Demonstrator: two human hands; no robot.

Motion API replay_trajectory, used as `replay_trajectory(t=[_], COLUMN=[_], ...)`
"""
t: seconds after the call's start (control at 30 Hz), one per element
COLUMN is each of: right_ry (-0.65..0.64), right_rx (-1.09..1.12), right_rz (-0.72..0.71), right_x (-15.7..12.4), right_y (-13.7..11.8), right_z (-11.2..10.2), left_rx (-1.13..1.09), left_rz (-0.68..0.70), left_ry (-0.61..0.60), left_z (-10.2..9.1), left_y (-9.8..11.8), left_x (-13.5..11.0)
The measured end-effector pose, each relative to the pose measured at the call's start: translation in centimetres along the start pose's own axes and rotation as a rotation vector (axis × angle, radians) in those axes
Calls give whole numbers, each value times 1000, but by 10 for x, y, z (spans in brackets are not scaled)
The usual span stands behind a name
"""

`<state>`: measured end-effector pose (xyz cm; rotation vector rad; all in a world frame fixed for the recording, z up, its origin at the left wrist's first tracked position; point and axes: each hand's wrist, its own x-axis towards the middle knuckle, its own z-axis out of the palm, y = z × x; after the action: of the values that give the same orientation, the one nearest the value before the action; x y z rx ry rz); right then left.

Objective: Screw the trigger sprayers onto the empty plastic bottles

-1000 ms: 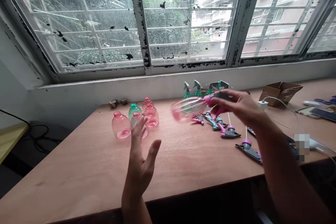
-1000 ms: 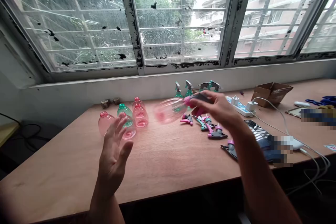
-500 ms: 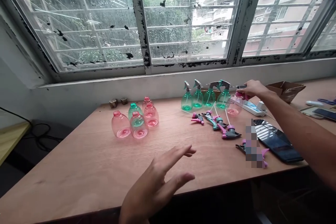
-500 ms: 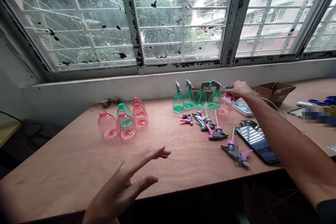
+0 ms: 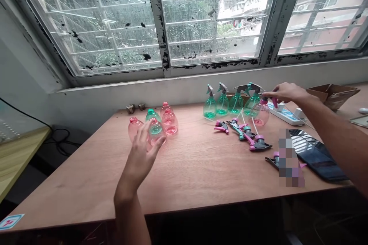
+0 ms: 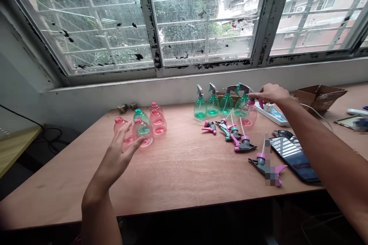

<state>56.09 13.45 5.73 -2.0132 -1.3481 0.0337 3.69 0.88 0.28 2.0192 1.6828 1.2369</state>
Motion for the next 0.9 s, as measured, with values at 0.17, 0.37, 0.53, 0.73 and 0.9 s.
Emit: replay_trajectory(t=[0.17,0.37,0.53,0.73,0.9], right_ry=[58,63,-172,-250,-184], right_rx=[-85,208,132,-62,-125], right_rz=[41,3,107,98,173], right_x=[-41,-146,-201,-215,-205], right_y=[-39,-57,-19,1,9], right_z=[-30,-40,32,104,115], left_rx=[135,193,167,28,-170], left_rz=[41,66,81,98,59], left_ry=[8,-49,-70,-102,-167], left_z=[9,29,33,26,27], left_y=[4,-6,-13,17,28], left_x=[29,42,29,0,-24])
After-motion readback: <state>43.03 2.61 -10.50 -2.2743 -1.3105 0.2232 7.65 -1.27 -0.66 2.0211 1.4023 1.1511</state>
